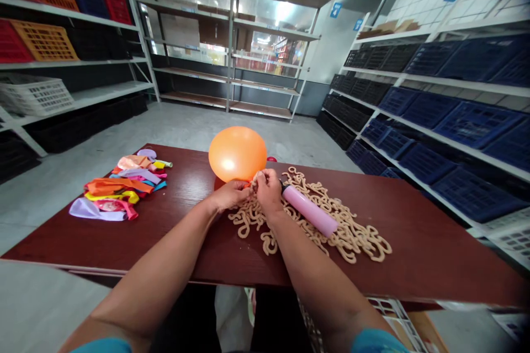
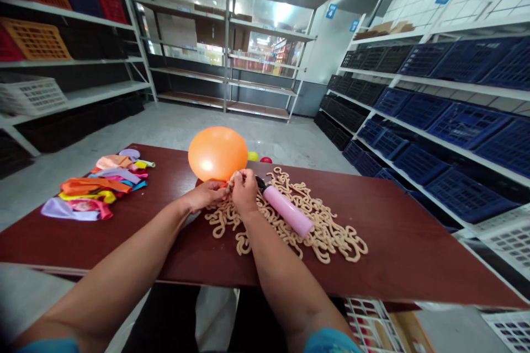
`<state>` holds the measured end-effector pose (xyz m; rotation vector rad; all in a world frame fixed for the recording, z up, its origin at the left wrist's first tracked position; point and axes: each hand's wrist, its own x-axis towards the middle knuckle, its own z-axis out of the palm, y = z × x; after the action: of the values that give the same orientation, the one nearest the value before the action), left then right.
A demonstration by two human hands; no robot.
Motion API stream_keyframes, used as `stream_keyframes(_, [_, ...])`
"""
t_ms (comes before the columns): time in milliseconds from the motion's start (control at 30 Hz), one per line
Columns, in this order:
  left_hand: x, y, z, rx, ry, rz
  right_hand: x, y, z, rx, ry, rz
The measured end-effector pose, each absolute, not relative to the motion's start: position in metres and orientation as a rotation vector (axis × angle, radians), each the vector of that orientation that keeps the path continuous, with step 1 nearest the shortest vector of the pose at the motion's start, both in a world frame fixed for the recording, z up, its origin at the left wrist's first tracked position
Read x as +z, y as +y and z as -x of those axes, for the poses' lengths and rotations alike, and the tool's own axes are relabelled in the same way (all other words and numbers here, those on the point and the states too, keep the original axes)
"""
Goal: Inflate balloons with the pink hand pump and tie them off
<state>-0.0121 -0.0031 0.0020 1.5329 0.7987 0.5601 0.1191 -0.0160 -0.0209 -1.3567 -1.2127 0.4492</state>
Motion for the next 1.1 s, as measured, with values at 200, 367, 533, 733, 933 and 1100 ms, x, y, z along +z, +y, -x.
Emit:
stream_keyframes(200, [-0.015, 0.010, 0.013, 0.953, 1.206, -1.825, -0.021, -0.016, -0.120, 0.296, -1.349, 1.385])
stream_keyframes(367, [-0.021, 0.022, 0.013, 1.034, 1.462, -1.909, -0.026, -0.016, -0.118, 0.202, -1.592, 1.391])
stream_keyframes(533, [-0.016, 0.039, 0.009, 0.923, 1.602, -1.944, -0.028, -0.018, -0.115, 0.133, -1.814, 1.491])
stream_keyframes(733, [-0.006, 0.068, -0.007, 0.844, 1.610, -1.935, -0.024, -0.023, -0.116, 0.102, -1.910, 1.540])
stream_keyframes(933, [-0.006, 0.085, 0.000, 0.691, 1.607, -1.927, -0.020, -0.026, -0.117, 0.107, -1.925, 1.556])
stream_keyframes(1100, [-0.004, 0.088, 0.045, 0.633, 1.818, -2.071, -0.021, -0.026, -0.116, 0.095, -1.932, 1.546])
